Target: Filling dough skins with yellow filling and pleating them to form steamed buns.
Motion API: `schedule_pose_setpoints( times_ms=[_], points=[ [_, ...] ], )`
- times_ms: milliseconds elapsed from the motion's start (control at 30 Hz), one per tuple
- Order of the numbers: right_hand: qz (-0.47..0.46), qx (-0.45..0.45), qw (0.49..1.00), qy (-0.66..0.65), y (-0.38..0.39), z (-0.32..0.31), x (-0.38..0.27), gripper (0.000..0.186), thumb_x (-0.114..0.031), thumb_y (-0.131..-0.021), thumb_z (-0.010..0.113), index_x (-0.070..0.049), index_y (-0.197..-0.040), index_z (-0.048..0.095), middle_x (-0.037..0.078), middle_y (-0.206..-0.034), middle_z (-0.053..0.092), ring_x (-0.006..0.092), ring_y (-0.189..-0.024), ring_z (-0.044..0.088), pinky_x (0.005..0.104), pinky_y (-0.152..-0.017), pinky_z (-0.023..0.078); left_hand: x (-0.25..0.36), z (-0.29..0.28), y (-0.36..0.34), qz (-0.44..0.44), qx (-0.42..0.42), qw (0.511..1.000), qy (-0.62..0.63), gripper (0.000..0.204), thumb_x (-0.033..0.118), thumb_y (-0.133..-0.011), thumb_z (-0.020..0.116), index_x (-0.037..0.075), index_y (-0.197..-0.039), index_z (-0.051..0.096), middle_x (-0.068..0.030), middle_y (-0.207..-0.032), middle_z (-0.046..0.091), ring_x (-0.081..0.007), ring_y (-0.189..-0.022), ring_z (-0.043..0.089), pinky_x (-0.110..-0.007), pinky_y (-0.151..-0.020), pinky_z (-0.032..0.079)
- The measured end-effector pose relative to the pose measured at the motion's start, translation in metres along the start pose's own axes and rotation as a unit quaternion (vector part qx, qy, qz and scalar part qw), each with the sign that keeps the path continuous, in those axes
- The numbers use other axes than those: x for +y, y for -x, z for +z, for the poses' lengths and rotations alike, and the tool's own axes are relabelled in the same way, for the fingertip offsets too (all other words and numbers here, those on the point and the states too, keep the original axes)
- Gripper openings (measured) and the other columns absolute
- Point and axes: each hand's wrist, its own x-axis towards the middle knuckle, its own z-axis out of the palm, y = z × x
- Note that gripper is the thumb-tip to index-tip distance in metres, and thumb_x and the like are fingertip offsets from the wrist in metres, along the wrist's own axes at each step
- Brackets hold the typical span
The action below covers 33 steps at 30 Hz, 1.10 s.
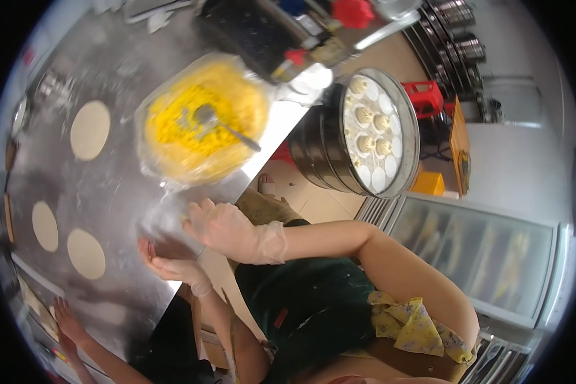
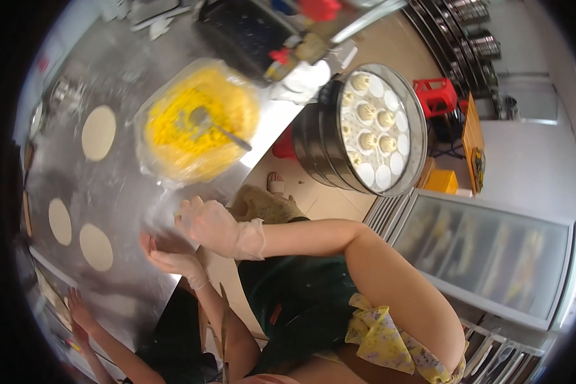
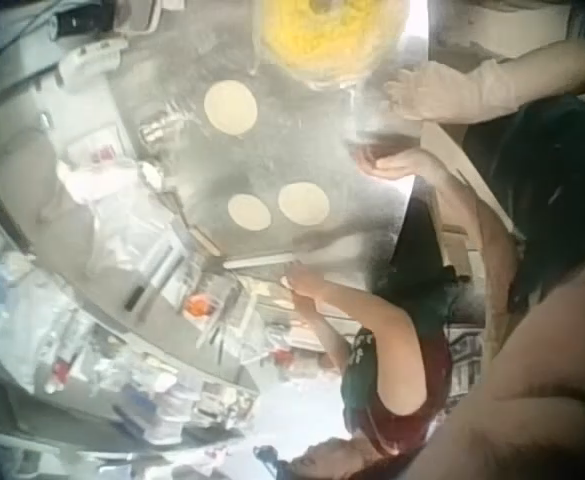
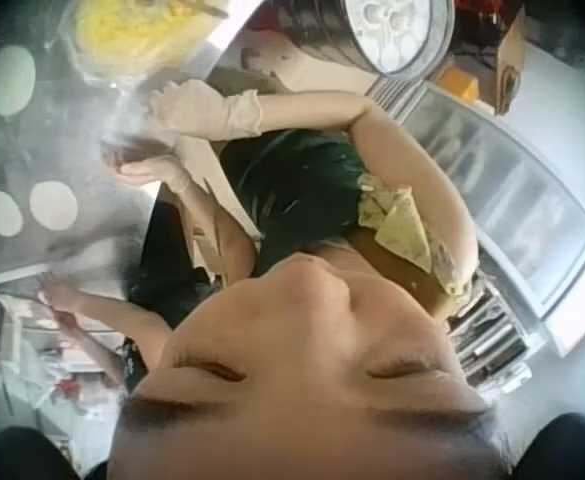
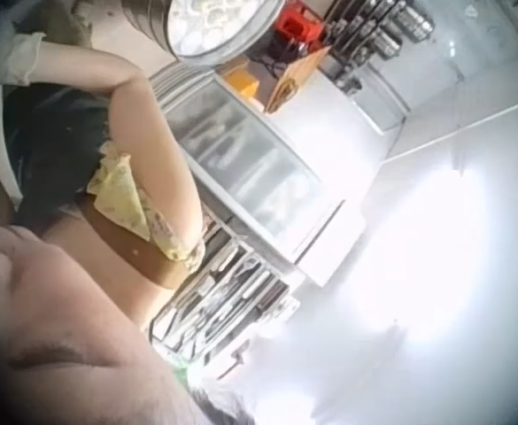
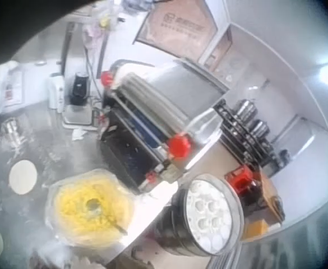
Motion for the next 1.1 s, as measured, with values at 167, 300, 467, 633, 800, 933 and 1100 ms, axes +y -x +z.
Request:
schedule_pose_setpoints(
  times_ms=[167,300,467,633,800,933,1100],
  points=[
    [0.141,0.09,0.979,-0.116,0.099,-0.051,0.088,0.044,-0.016,-0.067,0.071,-0.009,-0.11,0.063,0.009,-0.098,0.057,0.023,-0.078,0.06,0.0341,-0.056,0.053,-0.01,0.003,0.001,0.061,-0.039,0.995,-0.073,0.046,0.025,-0.107,0.03,-0.009,-0.122,0.056,-0.0202,-0.124,0.059,-0.0282,-0.107,0.058,-0.038,-0.095,0.047],
    [0.364,0.061,0.92,-0.128,0.208,-0.086,0.18,0.058,-0.019,-0.069,0.08,-0.013,-0.122,0.057,0.009,-0.117,0.059,0.0285,-0.102,0.064,0.04,-0.071,0.057,-0.001,-0.006,-0.001,0.048,-0.051,0.989,-0.129,0.047,0.03,-0.108,0.031,-0.007,-0.126,0.053,-0.0203,-0.125,0.057,-0.028,-0.109,0.058,-0.038,-0.095,0.047],
    [0.546,-0.007,0.837,-0.038,0.339,-0.03,0.261,0.059,-0.019,-0.071,0.079,-0.013,-0.124,0.055,0.01,-0.116,0.058,0.0316,-0.096,0.065,0.0434,-0.071,0.056,0.026,0.019,0.024,0.023,-0.051,0.992,-0.112,0.049,0.032,-0.107,0.031,-0.007,-0.127,0.052,-0.0208,-0.127,0.055,-0.0286,-0.113,0.057,-0.04,-0.097,0.048],
    [0.583,-0.024,0.808,-0.077,0.383,0.055,0.279,0.056,-0.024,-0.07,0.08,-0.012,-0.119,0.056,0.014,-0.11,0.059,0.0351,-0.094,0.064,0.0459,-0.073,0.055,0.051,0.02,0.055,0.067,-0.091,0.982,-0.148,0.05,0.035,-0.106,0.033,-0.006,-0.127,0.053,-0.02,-0.127,0.056,-0.0283,-0.113,0.057,-0.041,-0.096,0.05],
    [0.615,-0.056,0.776,-0.129,0.381,0.076,0.286,0.055,-0.031,-0.067,0.082,-0.012,-0.112,0.057,0.015,-0.103,0.06,0.0342,-0.095,0.063,0.046,-0.072,0.055,0.06,0.021,0.063,0.049,-0.092,0.984,-0.141,0.05,0.036,-0.106,0.033,-0.004,-0.127,0.053,-0.0185,-0.125,0.058,-0.028,-0.111,0.059,-0.04,-0.094,0.051],
    [0.605,-0.069,0.776,-0.164,0.377,0.081,0.292,0.065,-0.034,-0.066,0.083,-0.011,-0.12,0.056,0.015,-0.103,0.059,0.0344,-0.097,0.063,0.0461,-0.073,0.055,0.079,0.011,0.072,0.054,-0.085,0.982,-0.16,0.05,0.037,-0.106,0.033,-0.004,-0.128,0.053,-0.0182,-0.126,0.058,-0.028,-0.111,0.059,-0.04,-0.094,0.051],
    [0.59,-0.063,0.757,-0.274,0.398,0.063,0.311,0.077,-0.032,-0.068,0.082,-0.005,-0.132,0.049,0.02,-0.113,0.062,0.0352,-0.101,0.064,0.0434,-0.084,0.052,0.085,0.0,0.081,0.049,-0.064,0.984,-0.159,0.053,0.039,-0.106,0.032,-0.004,-0.129,0.053,-0.0184,-0.125,0.058,-0.0278,-0.111,0.059,-0.039,-0.095,0.05]
  ],
)
